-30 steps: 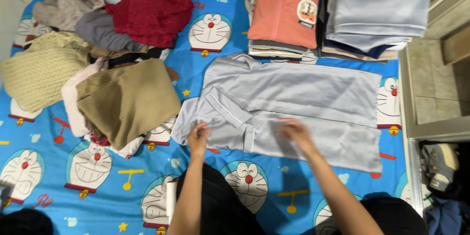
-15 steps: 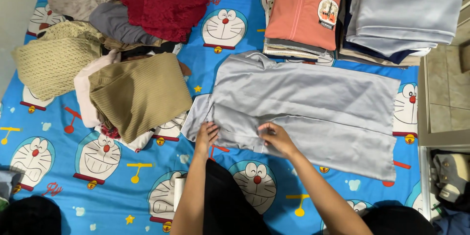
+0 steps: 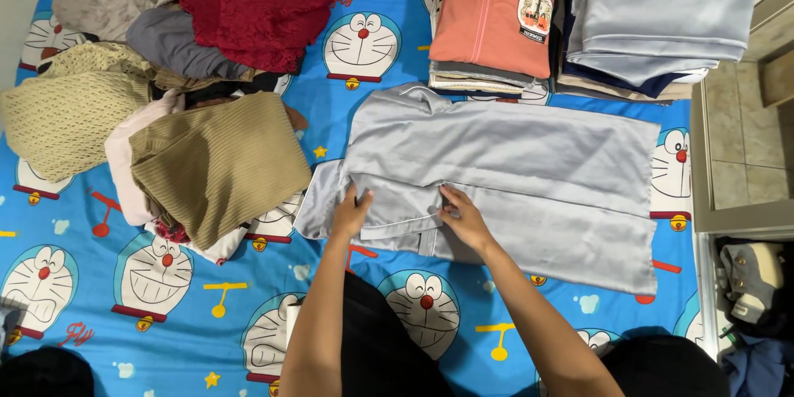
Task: Folding various items of laundry including shirts and pants on a bed.
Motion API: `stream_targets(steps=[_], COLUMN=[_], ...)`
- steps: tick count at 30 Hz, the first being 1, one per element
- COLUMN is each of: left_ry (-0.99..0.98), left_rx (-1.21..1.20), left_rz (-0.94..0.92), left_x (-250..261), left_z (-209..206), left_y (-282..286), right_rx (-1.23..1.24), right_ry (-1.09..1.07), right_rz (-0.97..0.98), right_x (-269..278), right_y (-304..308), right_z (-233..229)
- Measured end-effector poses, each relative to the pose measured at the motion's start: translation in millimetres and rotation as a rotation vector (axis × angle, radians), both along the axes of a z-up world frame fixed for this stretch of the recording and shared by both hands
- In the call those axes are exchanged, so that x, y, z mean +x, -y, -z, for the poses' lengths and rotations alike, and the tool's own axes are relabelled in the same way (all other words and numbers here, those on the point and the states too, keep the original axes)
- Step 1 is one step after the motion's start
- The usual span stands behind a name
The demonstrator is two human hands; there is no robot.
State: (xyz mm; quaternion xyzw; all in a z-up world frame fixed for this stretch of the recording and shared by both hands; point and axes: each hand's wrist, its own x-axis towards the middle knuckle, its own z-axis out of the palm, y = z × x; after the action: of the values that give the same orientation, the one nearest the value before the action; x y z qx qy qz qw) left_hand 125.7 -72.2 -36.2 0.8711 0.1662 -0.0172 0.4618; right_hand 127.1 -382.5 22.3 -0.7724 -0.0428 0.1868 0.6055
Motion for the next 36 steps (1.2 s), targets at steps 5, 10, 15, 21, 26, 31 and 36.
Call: stream_targets(steps=[5,10,15,21,26,31,36], left_ry=[0.140,0.438,0.231,0.153,0.267,0.147,0.135], left_rx=[0.146,0.423,0.354,0.418,0.240,0.248,0.348], left_rz=[-0.228,-0.277,-0.258,-0.183,-0.108,-0.166,-0.170], left_x=[-32,-74,-80,-60,-39,-42,-49], left_z=[-68,-36,-31,-33,-18,-24,-25], left_y=[10,-21,-37,-39,-40,-35,-30], right_rx=[0.058,-0.055,-0.368,-1.147,-1.327,-0.455,-0.721], right_ry=[0.036,0.124,0.212,0.375,0.184,0.034,0.087], right_rz=[-0.051,0.195,0.618,0.507,0.266,0.540,0.645], right_x=[-9,-34,-57,-51,-41,-60,-108], right_y=[27,129,256,337,356,397,335], right_z=[1,14,15,7,-8,51,11])
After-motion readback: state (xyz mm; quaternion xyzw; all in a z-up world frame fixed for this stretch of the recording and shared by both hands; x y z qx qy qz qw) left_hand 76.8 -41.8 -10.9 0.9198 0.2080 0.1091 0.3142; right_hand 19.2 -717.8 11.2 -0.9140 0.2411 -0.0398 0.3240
